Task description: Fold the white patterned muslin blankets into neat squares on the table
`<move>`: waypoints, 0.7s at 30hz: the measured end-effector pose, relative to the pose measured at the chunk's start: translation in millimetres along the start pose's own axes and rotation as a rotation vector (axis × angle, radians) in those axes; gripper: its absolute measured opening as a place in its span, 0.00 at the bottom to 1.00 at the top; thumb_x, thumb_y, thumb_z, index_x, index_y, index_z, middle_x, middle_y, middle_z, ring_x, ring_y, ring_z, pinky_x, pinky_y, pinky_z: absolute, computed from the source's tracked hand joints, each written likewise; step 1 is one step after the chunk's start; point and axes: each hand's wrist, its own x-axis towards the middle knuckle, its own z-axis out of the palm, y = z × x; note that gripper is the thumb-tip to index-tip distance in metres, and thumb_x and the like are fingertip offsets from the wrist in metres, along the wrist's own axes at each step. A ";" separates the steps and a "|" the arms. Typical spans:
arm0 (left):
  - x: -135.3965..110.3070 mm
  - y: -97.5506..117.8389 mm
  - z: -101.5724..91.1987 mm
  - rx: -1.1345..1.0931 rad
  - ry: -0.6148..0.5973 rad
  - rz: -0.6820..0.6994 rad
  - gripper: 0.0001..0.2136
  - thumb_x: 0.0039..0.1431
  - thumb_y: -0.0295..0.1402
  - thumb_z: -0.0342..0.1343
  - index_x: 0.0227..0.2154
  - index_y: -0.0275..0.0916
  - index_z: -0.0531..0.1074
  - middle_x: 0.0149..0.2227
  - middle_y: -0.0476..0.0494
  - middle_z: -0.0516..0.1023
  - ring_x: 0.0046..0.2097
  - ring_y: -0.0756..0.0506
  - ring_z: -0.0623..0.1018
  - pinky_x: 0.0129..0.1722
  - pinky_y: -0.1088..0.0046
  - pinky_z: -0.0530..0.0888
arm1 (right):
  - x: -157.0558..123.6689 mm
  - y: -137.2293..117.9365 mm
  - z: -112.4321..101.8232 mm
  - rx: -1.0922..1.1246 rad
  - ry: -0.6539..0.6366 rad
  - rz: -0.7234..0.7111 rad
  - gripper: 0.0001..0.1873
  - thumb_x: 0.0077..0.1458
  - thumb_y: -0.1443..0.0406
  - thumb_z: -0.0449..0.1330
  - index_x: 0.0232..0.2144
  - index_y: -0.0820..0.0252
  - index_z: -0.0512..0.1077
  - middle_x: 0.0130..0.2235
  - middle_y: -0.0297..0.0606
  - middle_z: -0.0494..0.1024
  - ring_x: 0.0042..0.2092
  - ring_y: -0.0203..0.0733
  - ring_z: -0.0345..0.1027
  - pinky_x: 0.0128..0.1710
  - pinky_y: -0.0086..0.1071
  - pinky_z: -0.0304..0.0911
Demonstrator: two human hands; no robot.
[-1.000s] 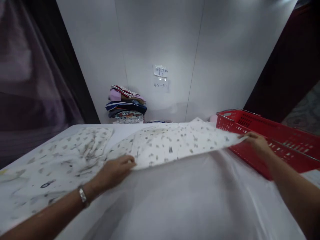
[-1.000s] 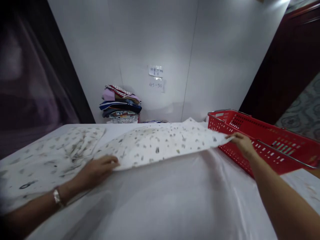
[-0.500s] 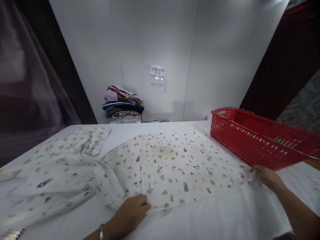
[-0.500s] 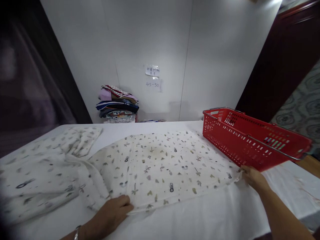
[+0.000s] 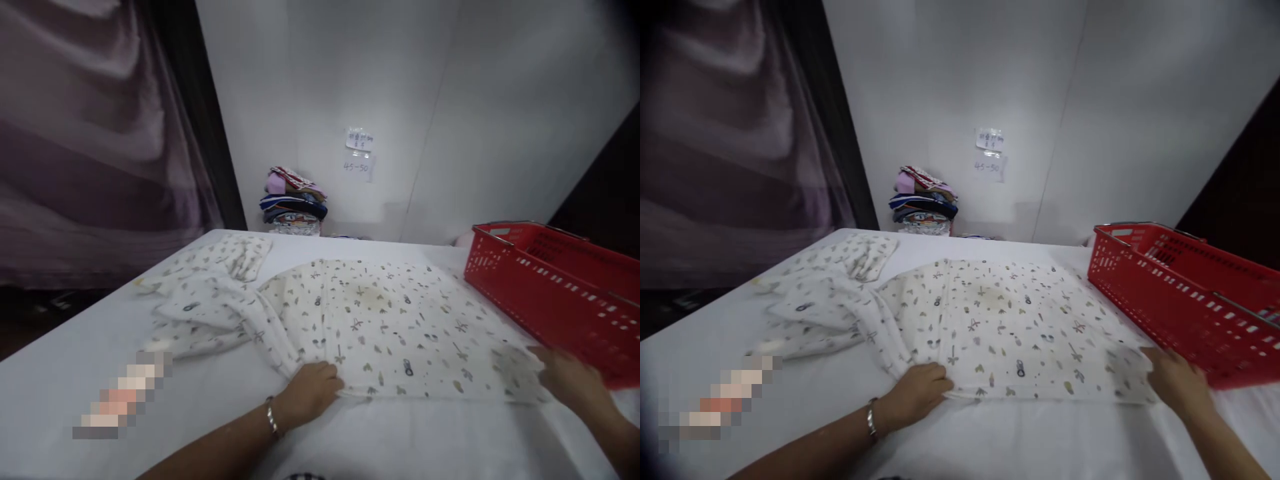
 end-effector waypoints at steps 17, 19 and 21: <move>-21.0 -21.0 -11.8 -0.019 0.059 -0.057 0.11 0.54 0.44 0.53 0.31 0.41 0.71 0.32 0.50 0.74 0.36 0.48 0.72 0.35 0.70 0.64 | -126.5 -324.8 78.9 0.389 -0.367 -0.828 0.14 0.56 0.61 0.48 0.38 0.55 0.72 0.38 0.39 0.75 0.40 0.42 0.70 0.38 0.33 0.68; -27.6 -34.5 -18.5 -0.007 0.042 -0.007 0.09 0.53 0.41 0.55 0.29 0.39 0.71 0.31 0.49 0.74 0.35 0.48 0.72 0.39 0.69 0.63 | -129.1 -319.3 72.2 0.376 -0.382 -0.818 0.14 0.56 0.59 0.48 0.36 0.54 0.73 0.38 0.38 0.75 0.39 0.41 0.70 0.37 0.30 0.68; -34.1 -51.0 -27.8 0.001 0.028 0.001 0.09 0.52 0.40 0.56 0.29 0.39 0.71 0.31 0.49 0.74 0.36 0.48 0.71 0.41 0.68 0.62 | -132.9 -314.8 70.3 0.369 -0.343 -0.796 0.15 0.56 0.58 0.48 0.36 0.54 0.73 0.38 0.39 0.75 0.40 0.41 0.71 0.38 0.31 0.68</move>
